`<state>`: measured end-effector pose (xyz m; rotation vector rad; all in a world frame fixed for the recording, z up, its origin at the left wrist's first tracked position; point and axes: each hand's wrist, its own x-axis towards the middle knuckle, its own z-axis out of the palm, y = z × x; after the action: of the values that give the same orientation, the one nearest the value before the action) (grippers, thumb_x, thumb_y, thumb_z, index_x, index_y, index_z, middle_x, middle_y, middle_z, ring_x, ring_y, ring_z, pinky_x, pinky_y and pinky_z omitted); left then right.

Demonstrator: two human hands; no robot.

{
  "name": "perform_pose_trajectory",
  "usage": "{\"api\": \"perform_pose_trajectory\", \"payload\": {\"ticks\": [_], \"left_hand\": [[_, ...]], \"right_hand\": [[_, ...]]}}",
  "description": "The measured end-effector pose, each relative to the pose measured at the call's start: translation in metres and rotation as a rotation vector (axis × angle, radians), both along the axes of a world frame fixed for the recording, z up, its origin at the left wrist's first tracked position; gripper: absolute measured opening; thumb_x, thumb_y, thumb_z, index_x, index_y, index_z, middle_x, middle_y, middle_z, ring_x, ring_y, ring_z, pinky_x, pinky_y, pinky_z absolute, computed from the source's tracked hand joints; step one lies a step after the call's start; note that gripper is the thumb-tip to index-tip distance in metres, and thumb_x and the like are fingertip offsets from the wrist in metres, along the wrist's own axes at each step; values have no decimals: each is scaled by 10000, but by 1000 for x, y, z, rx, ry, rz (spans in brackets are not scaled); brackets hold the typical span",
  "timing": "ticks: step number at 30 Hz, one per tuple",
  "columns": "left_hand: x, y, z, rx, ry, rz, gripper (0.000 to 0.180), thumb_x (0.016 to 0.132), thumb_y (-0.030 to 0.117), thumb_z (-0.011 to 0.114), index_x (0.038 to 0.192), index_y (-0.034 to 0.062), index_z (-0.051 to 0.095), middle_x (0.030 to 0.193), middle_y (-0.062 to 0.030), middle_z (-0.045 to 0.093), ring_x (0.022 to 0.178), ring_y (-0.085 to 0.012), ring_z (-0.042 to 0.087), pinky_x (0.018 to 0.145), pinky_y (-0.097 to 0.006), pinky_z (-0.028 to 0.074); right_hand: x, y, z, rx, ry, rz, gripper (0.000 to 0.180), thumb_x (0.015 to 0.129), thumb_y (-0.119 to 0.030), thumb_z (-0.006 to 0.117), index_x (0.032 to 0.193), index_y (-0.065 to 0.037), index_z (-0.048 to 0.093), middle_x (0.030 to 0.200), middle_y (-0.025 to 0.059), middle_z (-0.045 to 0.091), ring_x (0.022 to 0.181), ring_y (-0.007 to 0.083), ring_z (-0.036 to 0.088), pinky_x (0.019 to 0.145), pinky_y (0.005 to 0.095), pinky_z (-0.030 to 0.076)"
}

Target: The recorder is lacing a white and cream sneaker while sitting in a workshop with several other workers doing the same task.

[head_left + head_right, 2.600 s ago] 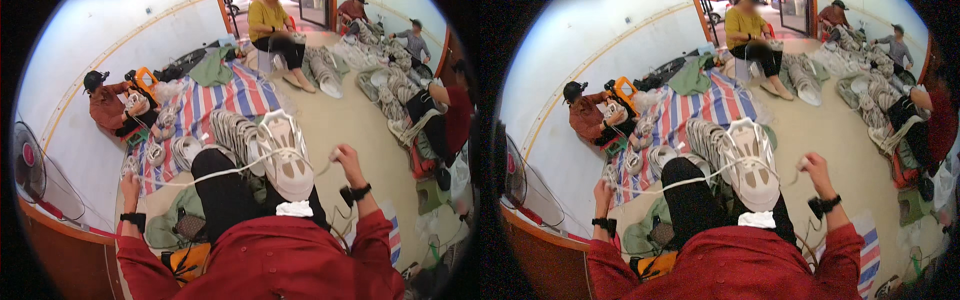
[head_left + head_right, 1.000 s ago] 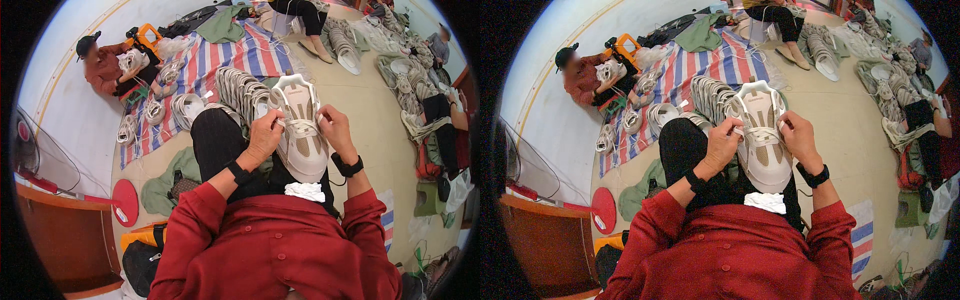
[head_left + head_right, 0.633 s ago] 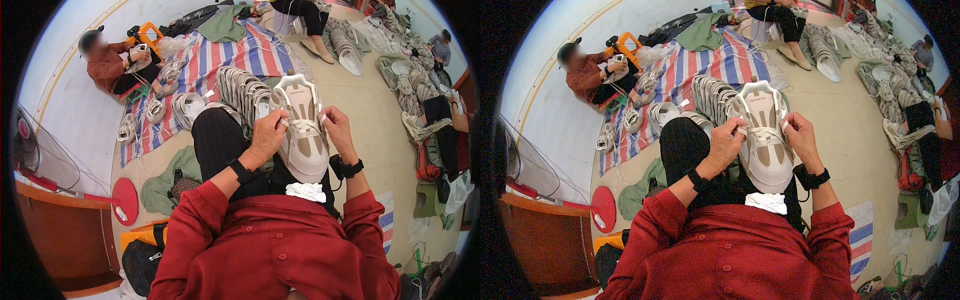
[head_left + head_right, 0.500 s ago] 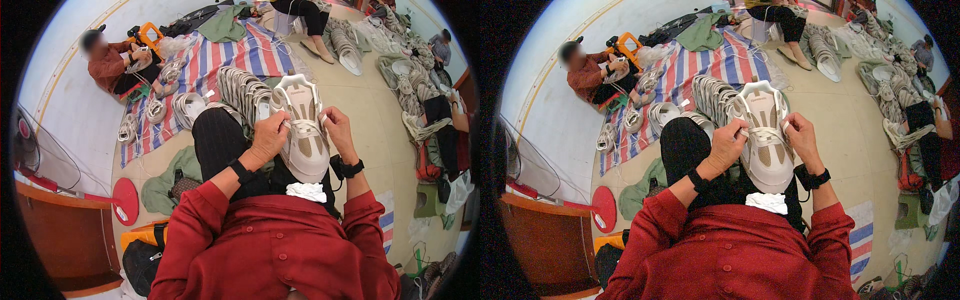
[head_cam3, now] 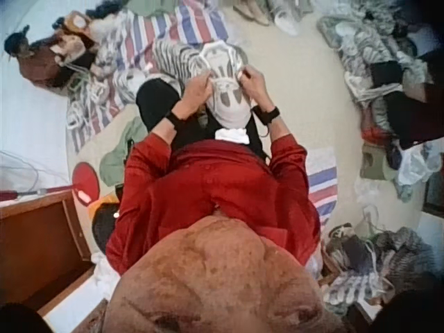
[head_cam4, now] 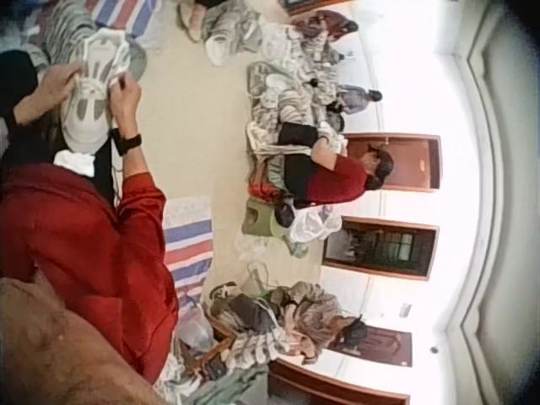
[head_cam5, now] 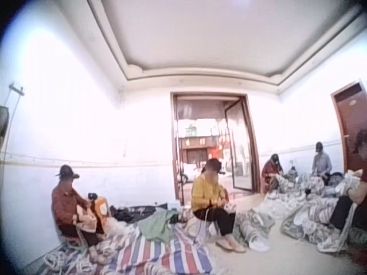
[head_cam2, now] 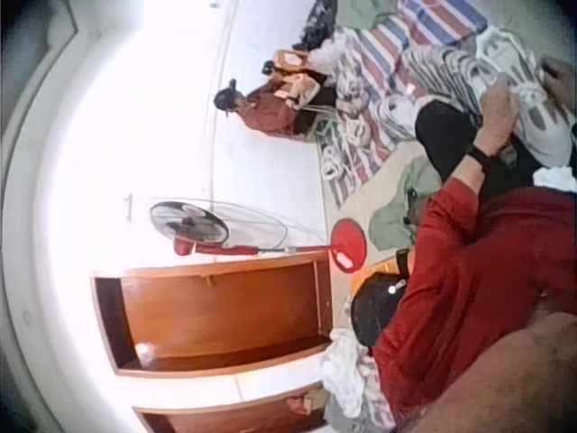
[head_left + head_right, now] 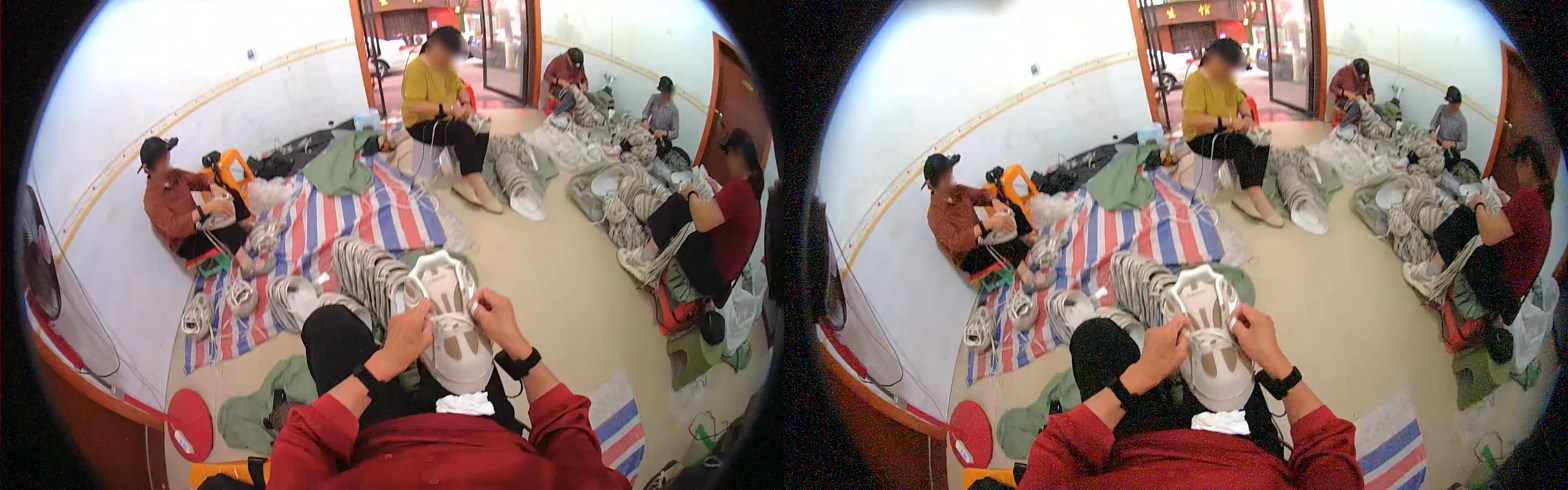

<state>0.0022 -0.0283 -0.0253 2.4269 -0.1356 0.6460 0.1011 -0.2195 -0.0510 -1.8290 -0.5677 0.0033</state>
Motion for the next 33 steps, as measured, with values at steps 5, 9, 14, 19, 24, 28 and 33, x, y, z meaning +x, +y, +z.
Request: {"api": "perform_pose_trajectory", "payload": {"ticks": [5, 9, 14, 19, 24, 28, 33], "left_hand": [[2, 13, -2, -161, 68, 7, 138, 789, 95, 550, 923, 61, 559, 636, -164, 568, 617, -351, 599, 583, -436, 463], [8, 16, 4, -250, 120, 4, 139, 775, 171, 587, 814, 38, 589, 668, -160, 593, 622, -340, 603, 585, -419, 463], [12, 21, -3, -116, 152, 23, 189, 773, 225, 560, 786, 38, 585, 680, -195, 590, 661, -395, 586, 601, -463, 447], [19, 18, -8, -113, 160, 25, 212, 769, 231, 538, 781, 25, 587, 693, -218, 589, 687, -419, 576, 626, -488, 438], [22, 16, -9, -125, 124, 5, 230, 764, 235, 533, 753, 15, 600, 713, -229, 598, 694, -419, 579, 640, -490, 442], [22, 25, -8, -490, 426, -40, 248, 759, 233, 523, 750, 6, 622, 729, -243, 608, 710, -423, 588, 657, -485, 452], [24, 11, 1, -470, 512, 18, 273, 764, 235, 519, 740, -19, 618, 747, -246, 620, 736, -430, 590, 682, -481, 458]], "right_hand": [[-4, 1, 6, 17, -34, 0, 136, 836, -126, 585, 888, -3, 609, 693, 118, 624, 602, 170, 569, 588, 311, 462], [0, 0, 9, 25, 1, 1, 114, 835, -99, 581, 886, 0, 606, 689, 115, 624, 606, 155, 573, 587, 305, 469], [0, 2, 11, 2, -47, -12, 97, 831, -96, 581, 861, -4, 587, 664, 117, 606, 585, 163, 573, 565, 312, 464], [-3, 6, 11, -79, -205, -30, 72, 815, -83, 568, 843, -17, 568, 701, 175, 597, 627, 300, 596, 592, 381, 469], [-2, 6, 9, -166, -386, -48, 67, 802, -63, 566, 838, -8, 574, 722, 174, 606, 650, 324, 600, 605, 377, 476], [-3, 5, 13, -140, -378, -5, 61, 803, -55, 560, 845, -12, 569, 723, 168, 598, 655, 313, 595, 606, 373, 472], [-4, 5, 14, -148, -325, -23, 62, 804, -49, 560, 854, -13, 565, 717, 162, 597, 641, 306, 586, 601, 365, 469]]}}
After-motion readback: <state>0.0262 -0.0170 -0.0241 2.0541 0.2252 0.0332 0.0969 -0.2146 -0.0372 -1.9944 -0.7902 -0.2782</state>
